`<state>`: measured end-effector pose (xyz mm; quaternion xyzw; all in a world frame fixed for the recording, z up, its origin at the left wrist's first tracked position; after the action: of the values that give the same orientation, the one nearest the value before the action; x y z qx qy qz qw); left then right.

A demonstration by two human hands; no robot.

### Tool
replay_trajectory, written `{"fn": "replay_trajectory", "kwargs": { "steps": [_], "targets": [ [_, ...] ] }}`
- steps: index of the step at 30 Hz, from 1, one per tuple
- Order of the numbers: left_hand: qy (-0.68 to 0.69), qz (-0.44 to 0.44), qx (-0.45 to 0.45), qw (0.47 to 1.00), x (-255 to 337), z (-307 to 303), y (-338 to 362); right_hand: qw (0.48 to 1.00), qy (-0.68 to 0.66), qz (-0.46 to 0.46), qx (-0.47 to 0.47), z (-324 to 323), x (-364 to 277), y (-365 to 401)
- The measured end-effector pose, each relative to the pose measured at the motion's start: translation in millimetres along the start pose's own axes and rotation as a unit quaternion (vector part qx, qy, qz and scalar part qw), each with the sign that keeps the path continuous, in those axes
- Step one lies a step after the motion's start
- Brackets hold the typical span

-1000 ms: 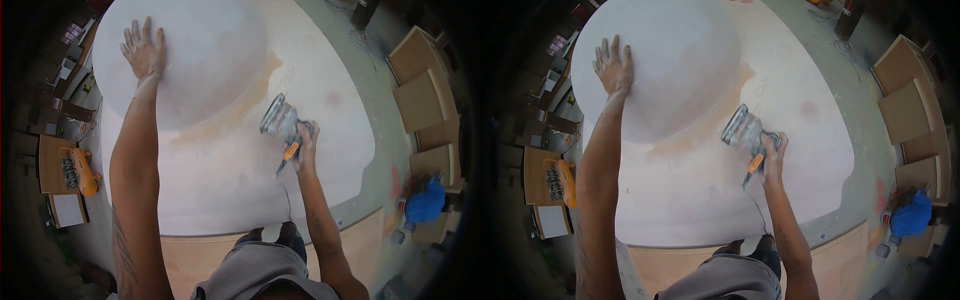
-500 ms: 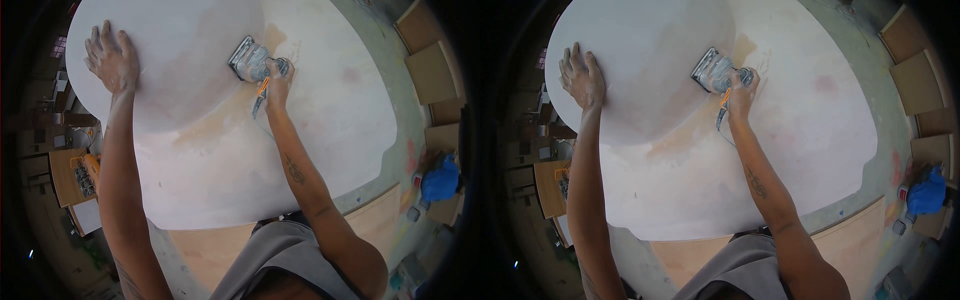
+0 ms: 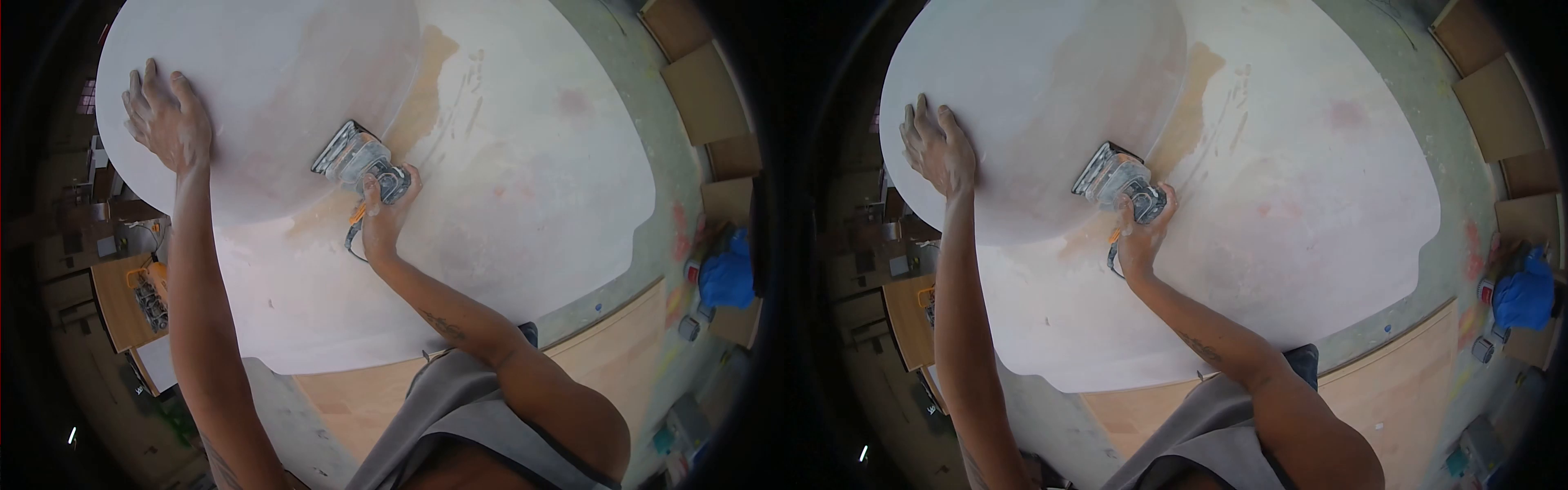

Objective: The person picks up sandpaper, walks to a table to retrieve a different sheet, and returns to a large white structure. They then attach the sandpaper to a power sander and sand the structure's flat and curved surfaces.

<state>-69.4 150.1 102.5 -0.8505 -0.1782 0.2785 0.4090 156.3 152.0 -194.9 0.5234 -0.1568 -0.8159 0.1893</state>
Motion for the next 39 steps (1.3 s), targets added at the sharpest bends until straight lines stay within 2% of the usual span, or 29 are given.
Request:
{"fn": "replay_trajectory", "kwargs": {
  "steps": [1,2,4,8,9,10,13,20,24,26,28,30,33,35,39],
  "targets": [
    [0.001,0.000,0.000,1.000,-4.6,1.1,-4.7,0.997,0.049,-0.059,0.031,4.6,-11.3,0.3],
    [0.001,0.000,-0.001,1.000,-11.1,2.9,-8.4,0.997,0.049,-0.059,0.032,9.1,-15.8,-5.0],
    [-0.002,-0.002,-0.007,1.000,-32.2,8.3,-16.2,0.985,-0.113,0.127,-0.028,30.0,-34.8,-21.1],
    [0.005,-0.002,-0.012,1.000,-70.7,27.2,-29.3,0.992,-0.104,0.073,-0.025,69.4,-62.3,-69.3],
    [0.005,-0.004,-0.014,1.000,-97.3,39.6,-35.0,0.994,-0.084,0.065,-0.032,97.8,-68.0,-79.8],
    [-0.001,-0.009,-0.019,1.000,-157.3,76.4,-46.9,0.995,-0.061,0.061,-0.044,168.0,-59.0,-99.1],
    [0.006,-0.007,-0.023,1.000,-172.4,81.6,-58.8,0.998,-0.040,0.035,-0.043,189.8,-83.1,-139.9],
    [-0.002,-0.007,-0.031,1.000,-191.2,89.6,-61.2,0.996,0.005,0.056,-0.072,212.3,-113.2,-208.6],
    [0.017,0.005,-0.020,1.000,-184.4,87.0,-65.2,0.993,-0.021,0.072,-0.091,213.2,-115.4,-191.9],
    [0.016,0.004,-0.021,1.000,-183.3,86.4,-66.8,0.997,0.003,0.064,-0.037,204.5,-102.1,-169.5],
    [0.017,0.004,-0.019,1.000,-183.3,83.0,-68.7,0.997,-0.016,0.067,-0.025,199.3,-82.4,-141.5],
    [0.017,0.003,-0.021,1.000,-178.6,79.6,-71.3,0.988,0.002,0.151,-0.044,189.0,-64.8,-111.3],
    [0.020,-0.010,-0.025,0.999,-174.7,75.8,-73.8,0.994,0.060,0.096,-0.011,173.9,-37.3,-77.5],
    [0.022,-0.010,-0.027,0.999,-174.7,74.6,-71.8,0.986,0.116,0.103,-0.064,174.0,-31.8,-58.9],
    [0.019,-0.004,-0.026,0.999,-174.5,74.3,-72.8,0.990,0.026,0.117,-0.076,170.4,-30.8,-95.9]
  ]
}}
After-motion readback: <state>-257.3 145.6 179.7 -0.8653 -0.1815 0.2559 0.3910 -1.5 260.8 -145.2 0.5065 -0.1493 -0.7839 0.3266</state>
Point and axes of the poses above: each hand's wrist, its own y-axis away from the middle knuckle, its own z-axis out of the palm, x = y × z, the point moved 6 cm from there along -y, towards the middle knuckle, and after that the axes turned 13 degrees about z, right-handed, at the moved point
